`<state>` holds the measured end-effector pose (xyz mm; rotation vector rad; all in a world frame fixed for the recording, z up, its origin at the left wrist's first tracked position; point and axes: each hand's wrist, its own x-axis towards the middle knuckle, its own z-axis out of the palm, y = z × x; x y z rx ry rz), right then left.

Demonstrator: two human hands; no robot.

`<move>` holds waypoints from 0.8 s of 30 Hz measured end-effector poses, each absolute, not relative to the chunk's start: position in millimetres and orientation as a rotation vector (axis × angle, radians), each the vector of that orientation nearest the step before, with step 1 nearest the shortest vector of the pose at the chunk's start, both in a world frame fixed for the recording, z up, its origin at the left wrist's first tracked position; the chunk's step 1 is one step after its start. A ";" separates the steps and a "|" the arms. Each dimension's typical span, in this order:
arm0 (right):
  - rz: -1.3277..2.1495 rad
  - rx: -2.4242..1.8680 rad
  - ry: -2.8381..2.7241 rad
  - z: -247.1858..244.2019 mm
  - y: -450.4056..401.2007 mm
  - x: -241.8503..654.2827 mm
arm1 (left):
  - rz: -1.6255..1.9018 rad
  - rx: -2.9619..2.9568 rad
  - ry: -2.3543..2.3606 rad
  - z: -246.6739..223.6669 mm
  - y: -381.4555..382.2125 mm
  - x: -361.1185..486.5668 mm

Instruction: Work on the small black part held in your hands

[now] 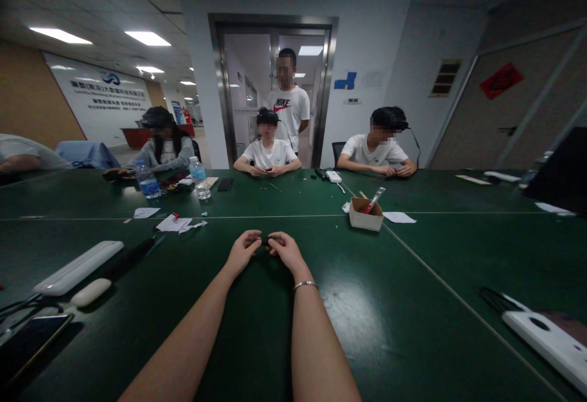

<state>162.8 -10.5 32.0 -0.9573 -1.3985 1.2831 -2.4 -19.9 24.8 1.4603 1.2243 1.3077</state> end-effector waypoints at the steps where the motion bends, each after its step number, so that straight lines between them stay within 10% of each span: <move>1: 1.283 -0.958 -1.396 32.1 -10.6 162.8 | 1.303 1.443 1.225 25.1 -19.8 -2.2; 24: 1.288 -0.954 -1.399 31.8 -9.9 162.3 | 1.317 1.519 1.227 22.6 -17.3 -3.2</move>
